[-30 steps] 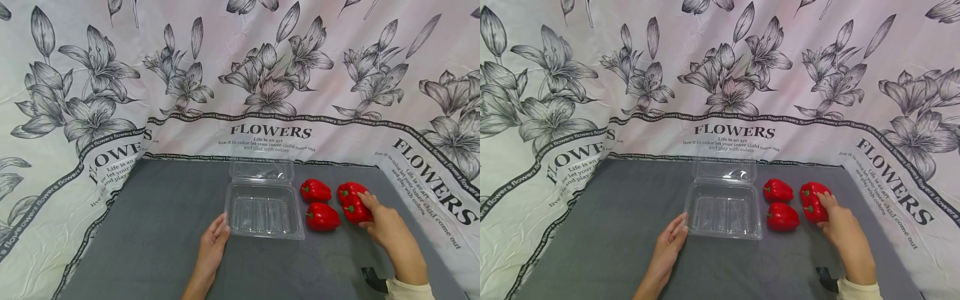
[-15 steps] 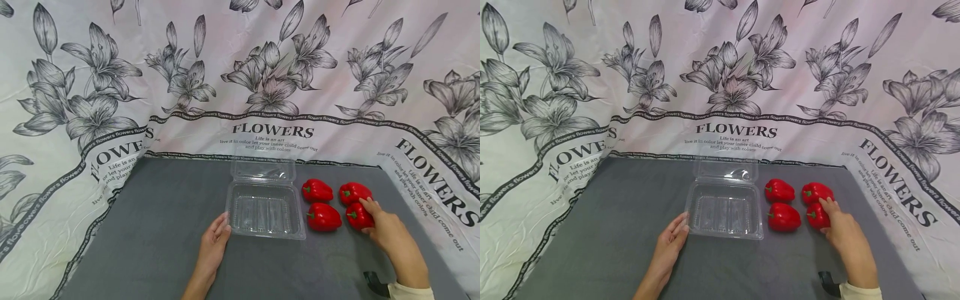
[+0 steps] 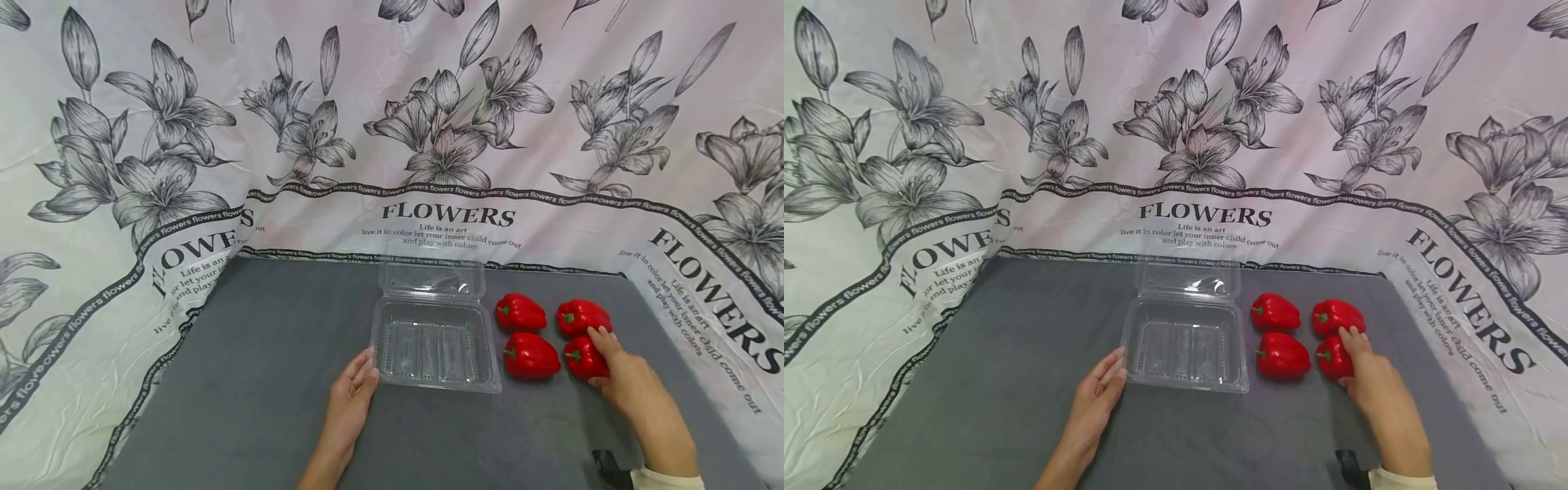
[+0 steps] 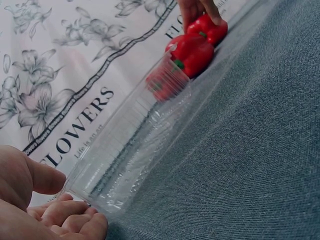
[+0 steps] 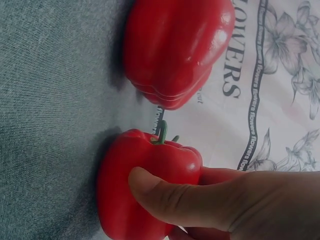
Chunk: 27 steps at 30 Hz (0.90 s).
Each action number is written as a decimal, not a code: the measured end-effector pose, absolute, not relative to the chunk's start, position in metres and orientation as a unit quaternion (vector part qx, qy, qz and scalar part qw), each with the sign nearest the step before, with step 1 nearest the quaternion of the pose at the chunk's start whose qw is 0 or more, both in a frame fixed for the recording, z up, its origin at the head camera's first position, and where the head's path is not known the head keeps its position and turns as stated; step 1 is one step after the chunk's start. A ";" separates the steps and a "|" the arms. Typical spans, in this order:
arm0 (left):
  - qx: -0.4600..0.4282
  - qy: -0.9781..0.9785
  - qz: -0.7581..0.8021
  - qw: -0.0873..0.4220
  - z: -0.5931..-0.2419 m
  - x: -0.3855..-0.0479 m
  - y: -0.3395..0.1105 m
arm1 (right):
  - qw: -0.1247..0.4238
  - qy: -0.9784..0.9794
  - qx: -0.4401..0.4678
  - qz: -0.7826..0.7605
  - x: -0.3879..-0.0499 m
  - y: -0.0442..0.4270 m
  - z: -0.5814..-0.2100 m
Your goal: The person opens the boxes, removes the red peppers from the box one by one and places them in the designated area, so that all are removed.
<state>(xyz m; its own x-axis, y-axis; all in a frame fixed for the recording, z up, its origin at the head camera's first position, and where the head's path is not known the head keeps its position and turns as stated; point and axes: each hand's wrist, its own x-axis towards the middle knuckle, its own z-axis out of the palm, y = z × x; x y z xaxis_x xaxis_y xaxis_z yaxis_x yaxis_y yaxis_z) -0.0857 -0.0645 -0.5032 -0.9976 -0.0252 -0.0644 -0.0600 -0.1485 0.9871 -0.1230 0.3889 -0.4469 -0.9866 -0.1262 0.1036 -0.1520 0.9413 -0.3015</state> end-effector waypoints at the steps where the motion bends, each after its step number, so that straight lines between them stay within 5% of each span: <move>1: -0.033 0.653 0.757 0.012 -0.503 -0.085 -0.065 | 0.042 -0.984 0.070 0.157 -0.123 0.389 -0.447; 27: -0.061 0.660 0.749 -0.001 -0.503 -0.082 -0.074 | 0.019 -0.983 0.077 0.168 -0.116 0.369 -0.419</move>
<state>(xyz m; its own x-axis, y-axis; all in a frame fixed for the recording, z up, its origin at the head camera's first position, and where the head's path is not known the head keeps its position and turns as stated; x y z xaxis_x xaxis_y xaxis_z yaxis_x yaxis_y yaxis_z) -0.0819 -0.0743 -0.5033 -0.9925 -0.0822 -0.0906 -0.0795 -0.1295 0.9884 -0.1160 0.3688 -0.4194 -0.9875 -0.1448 0.0624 -0.1573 0.9315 -0.3281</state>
